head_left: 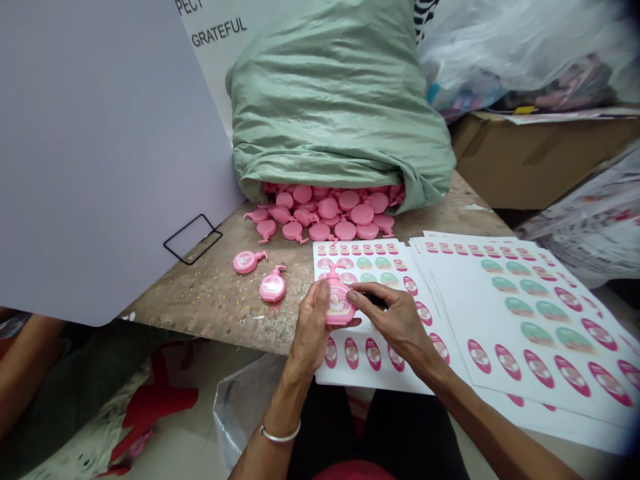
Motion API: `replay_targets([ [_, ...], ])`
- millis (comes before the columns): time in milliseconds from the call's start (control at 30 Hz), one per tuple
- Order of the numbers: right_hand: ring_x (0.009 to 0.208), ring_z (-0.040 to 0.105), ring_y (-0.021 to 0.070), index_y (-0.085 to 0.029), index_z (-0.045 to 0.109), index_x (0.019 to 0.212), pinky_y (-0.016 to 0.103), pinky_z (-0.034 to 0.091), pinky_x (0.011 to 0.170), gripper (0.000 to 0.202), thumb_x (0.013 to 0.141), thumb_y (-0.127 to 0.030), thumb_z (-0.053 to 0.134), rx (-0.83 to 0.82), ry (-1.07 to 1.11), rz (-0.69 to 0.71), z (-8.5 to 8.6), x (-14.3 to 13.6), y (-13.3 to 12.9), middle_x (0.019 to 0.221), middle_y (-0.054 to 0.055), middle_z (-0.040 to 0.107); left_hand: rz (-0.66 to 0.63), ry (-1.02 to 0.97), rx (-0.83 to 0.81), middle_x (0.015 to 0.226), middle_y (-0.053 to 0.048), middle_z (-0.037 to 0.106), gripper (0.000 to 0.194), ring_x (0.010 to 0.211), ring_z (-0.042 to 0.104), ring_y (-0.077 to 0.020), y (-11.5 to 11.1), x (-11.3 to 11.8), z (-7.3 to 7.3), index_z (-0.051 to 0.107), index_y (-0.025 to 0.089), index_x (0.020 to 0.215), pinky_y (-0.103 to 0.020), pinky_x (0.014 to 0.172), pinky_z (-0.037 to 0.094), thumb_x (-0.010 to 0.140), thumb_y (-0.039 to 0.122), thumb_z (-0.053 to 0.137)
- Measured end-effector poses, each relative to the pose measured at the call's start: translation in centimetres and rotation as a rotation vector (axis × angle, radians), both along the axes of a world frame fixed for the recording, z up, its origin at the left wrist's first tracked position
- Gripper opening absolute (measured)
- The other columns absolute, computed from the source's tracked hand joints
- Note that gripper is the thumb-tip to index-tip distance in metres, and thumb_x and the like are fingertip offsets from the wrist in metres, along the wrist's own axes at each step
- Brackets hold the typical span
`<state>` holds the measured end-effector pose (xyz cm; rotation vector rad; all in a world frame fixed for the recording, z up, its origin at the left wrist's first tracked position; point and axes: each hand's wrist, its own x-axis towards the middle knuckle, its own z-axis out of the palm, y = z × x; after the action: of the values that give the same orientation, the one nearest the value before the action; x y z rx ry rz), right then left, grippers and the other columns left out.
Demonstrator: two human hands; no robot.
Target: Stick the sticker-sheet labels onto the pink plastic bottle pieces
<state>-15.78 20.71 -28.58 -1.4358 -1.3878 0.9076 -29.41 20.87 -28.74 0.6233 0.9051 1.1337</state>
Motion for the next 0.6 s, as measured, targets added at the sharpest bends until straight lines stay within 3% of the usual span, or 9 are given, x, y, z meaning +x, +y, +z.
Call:
replay_targets([
  [100, 0.068, 0.063, 0.0191, -0.018, 0.073, 0.091, 0.032, 0.05, 0.065, 0.034, 0.079, -0.048, 0.064, 0.093, -0.216, -0.031, -0.1, 0.3, 0.0, 0.079, 0.007, 0.071, 0.019, 0.144, 0.092, 0.092, -0.005, 0.065, 0.038, 0.078, 0.062, -0.0147, 0.0, 0.0, -0.2, 0.061, 0.015, 0.104, -0.025, 0.07, 0.055, 0.079, 0.043, 0.068],
  [233, 0.094, 0.063, 0.0306, -0.016, 0.066, 0.112, 0.047, 0.045, 0.086, 0.049, 0.078, -0.051, 0.064, 0.203, -0.558, -0.174, -0.2, 0.2, 0.2, 0.102, 0.014, 0.07, 0.076, 0.263, 0.097, 0.093, -0.005, 0.065, 0.035, 0.082, 0.062, -0.0164, -0.1, 0.2, -0.8, 0.062, 0.016, 0.1, -0.029, 0.077, 0.053, 0.082, 0.046, 0.061],
  [333, 0.11, 0.058, 0.0305, -0.017, 0.048, 0.132, 0.045, 0.046, 0.09, 0.068, 0.078, -0.054, 0.062, 0.132, -0.4, -0.104, -0.8, -1.1, 0.3, 0.124, 0.016, 0.06, 0.227, 0.406, 0.024, 0.107, -0.01, 0.064, 0.036, 0.105, 0.059, -0.0247, -0.3, 0.3, -1.2, 0.065, 0.018, 0.1, -0.036, 0.091, 0.049, 0.083, 0.049, 0.057],
  [433, 0.117, 0.055, 0.029, -0.019, 0.039, 0.137, 0.044, 0.046, 0.094, 0.074, 0.077, -0.057, 0.061, 0.049, -0.273, -0.035, -2.2, -2.3, 0.8, 0.132, 0.015, 0.054, 0.318, 0.483, -0.031, 0.108, -0.012, 0.064, 0.035, 0.116, 0.054, -0.0263, -0.6, 0.1, -1.6, 0.065, 0.02, 0.099, -0.035, 0.096, 0.045, 0.083, 0.049, 0.055],
  [533, 0.112, 0.058, 0.0284, -0.019, 0.041, 0.134, 0.044, 0.047, 0.091, 0.068, 0.08, -0.057, 0.057, -0.005, -0.31, -0.087, -3.8, -1.0, 2.9, 0.127, 0.015, 0.058, 0.239, 0.447, -0.034, 0.085, -0.007, 0.064, 0.04, 0.095, 0.063, -0.0252, -0.4, -1.2, -2.4, 0.061, 0.018, 0.098, -0.034, 0.078, 0.052, 0.082, 0.054, 0.054],
  [600, 0.103, 0.063, 0.0262, -0.018, 0.049, 0.126, 0.04, 0.048, 0.086, 0.058, 0.082, -0.056, 0.054, -0.065, -0.382, -0.09, -4.5, 0.9, 5.5, 0.119, 0.013, 0.064, 0.245, 0.554, 0.02, 0.075, -0.003, 0.061, 0.043, 0.076, 0.062, -0.021, 0.2, -2.8, -3.3, 0.061, 0.016, 0.094, -0.03, 0.066, 0.051, 0.079, 0.057, 0.056],
])
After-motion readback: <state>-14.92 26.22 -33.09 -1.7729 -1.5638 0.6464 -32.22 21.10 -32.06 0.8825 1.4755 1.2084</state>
